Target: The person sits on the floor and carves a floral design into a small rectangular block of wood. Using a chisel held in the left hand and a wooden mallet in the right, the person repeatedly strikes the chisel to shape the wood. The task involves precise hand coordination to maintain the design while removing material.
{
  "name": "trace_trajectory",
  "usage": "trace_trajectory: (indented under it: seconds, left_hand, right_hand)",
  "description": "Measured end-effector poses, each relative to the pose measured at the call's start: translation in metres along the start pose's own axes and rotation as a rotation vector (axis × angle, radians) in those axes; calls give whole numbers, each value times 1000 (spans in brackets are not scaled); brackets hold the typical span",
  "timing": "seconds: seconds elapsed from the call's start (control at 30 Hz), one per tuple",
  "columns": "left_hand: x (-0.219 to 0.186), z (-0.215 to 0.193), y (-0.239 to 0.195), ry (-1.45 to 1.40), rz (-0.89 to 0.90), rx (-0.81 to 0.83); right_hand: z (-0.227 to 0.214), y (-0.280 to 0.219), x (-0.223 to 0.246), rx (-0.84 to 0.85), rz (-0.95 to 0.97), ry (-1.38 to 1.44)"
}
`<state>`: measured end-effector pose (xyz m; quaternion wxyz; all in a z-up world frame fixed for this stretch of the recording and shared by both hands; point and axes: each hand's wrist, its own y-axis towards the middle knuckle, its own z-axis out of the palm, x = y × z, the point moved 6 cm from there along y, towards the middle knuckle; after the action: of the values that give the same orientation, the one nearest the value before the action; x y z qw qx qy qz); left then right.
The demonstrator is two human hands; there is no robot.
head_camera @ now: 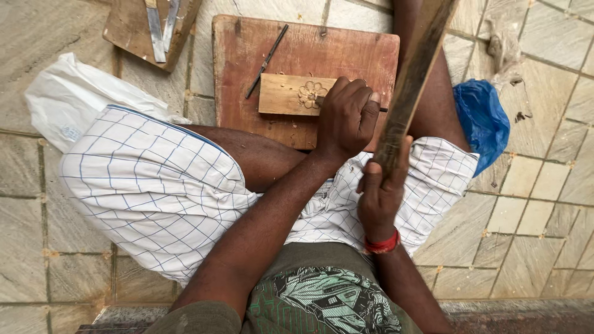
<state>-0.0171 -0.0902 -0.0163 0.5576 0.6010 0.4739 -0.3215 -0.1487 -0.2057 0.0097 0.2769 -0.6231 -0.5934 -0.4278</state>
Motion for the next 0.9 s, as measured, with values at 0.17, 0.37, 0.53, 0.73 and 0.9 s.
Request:
trace_trajectory:
  seconds: [0.17, 0.37, 0.53, 0.73, 0.9]
  left_hand:
    - [-6, -13, -6, 24, 19, 36]
    - [-22, -31, -31, 412, 177, 49]
    - [-21, -23, -45, 583, 243, 229]
    - [-29, -32, -58, 536, 256, 280]
    - [-21, -33, -51, 495, 199, 281]
  right_hand:
    - [8, -8, -3, 58, 39, -47]
    - [11, -15, -4, 89, 24, 6]
    - [5, -22, -11, 40, 88, 213]
    - [-9, -28, -9, -52, 73, 208]
    - [-7, -29, -5, -84, 50, 147]
